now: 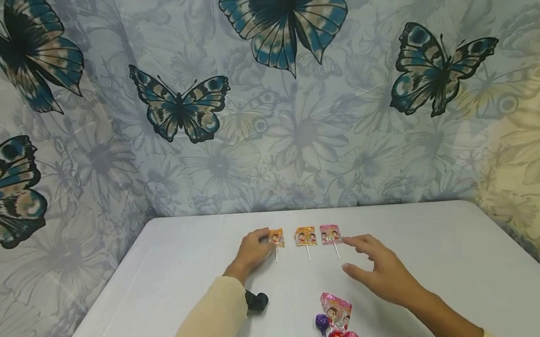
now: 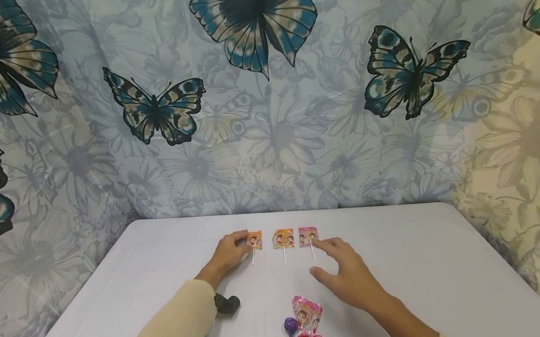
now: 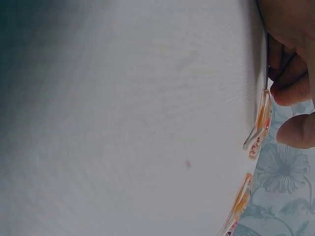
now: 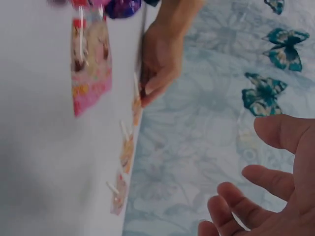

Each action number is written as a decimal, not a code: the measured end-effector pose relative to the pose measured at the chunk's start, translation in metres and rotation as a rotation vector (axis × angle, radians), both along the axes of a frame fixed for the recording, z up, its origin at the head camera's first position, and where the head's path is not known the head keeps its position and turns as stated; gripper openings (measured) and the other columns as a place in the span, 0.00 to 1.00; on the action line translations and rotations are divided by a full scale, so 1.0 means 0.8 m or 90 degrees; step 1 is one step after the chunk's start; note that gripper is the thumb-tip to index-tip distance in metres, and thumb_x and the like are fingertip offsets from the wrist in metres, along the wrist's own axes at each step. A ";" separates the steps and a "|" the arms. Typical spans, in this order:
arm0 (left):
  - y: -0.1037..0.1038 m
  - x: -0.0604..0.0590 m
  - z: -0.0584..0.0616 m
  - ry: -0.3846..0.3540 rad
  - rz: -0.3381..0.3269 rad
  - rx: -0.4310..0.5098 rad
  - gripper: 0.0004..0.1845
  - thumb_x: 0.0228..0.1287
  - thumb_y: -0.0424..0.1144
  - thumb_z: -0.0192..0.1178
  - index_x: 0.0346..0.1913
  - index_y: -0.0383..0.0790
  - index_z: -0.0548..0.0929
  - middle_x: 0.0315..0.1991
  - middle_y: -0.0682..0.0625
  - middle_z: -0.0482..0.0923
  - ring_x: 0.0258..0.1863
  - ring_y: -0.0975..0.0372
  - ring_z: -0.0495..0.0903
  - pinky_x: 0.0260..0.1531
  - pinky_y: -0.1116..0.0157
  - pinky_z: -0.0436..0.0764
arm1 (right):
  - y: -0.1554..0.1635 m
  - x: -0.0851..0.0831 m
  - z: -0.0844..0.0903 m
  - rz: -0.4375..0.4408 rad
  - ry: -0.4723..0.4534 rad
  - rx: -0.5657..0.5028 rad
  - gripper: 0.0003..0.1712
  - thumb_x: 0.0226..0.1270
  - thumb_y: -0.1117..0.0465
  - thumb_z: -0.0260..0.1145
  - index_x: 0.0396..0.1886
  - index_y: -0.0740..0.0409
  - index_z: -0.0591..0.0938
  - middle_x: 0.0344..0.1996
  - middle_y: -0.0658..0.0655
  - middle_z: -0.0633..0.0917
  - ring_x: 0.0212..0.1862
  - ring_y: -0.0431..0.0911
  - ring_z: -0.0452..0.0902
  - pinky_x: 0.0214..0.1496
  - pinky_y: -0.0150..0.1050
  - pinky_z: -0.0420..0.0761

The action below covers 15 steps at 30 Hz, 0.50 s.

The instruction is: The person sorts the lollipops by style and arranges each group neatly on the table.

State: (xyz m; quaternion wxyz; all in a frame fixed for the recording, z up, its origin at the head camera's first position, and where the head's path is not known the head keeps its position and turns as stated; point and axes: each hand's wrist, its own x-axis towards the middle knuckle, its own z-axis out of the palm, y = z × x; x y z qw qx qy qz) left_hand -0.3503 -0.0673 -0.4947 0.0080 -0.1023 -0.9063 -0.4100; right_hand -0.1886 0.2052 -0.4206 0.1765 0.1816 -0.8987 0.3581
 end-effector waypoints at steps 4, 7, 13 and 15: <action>-0.001 0.000 0.000 0.001 0.000 0.001 0.26 0.48 0.43 0.59 0.54 0.42 0.73 0.55 0.54 0.68 0.58 0.56 0.60 0.56 0.58 0.55 | -0.007 0.012 -0.010 -0.002 -0.013 -0.001 0.28 0.50 0.49 0.66 0.53 0.44 0.72 0.45 0.40 0.72 0.44 0.41 0.68 0.35 0.44 0.72; -0.001 0.000 0.000 0.013 -0.005 -0.002 0.25 0.48 0.41 0.59 0.54 0.40 0.73 0.55 0.52 0.69 0.58 0.55 0.60 0.56 0.57 0.56 | -0.010 0.021 -0.020 -0.004 -0.030 -0.007 0.28 0.49 0.49 0.66 0.53 0.44 0.73 0.44 0.38 0.72 0.44 0.40 0.69 0.35 0.45 0.72; -0.001 -0.002 -0.004 0.017 -0.010 0.003 0.25 0.48 0.42 0.59 0.53 0.41 0.73 0.54 0.52 0.69 0.58 0.55 0.60 0.56 0.58 0.56 | -0.014 0.032 -0.037 -0.008 -0.035 -0.010 0.26 0.49 0.51 0.67 0.51 0.43 0.74 0.42 0.35 0.72 0.44 0.40 0.70 0.38 0.46 0.73; -0.001 -0.003 -0.004 0.016 -0.011 0.007 0.26 0.48 0.43 0.59 0.53 0.41 0.73 0.55 0.52 0.69 0.58 0.55 0.60 0.56 0.58 0.56 | -0.014 0.033 -0.040 -0.005 -0.019 -0.005 0.25 0.49 0.54 0.68 0.51 0.44 0.74 0.42 0.35 0.72 0.45 0.39 0.70 0.40 0.45 0.73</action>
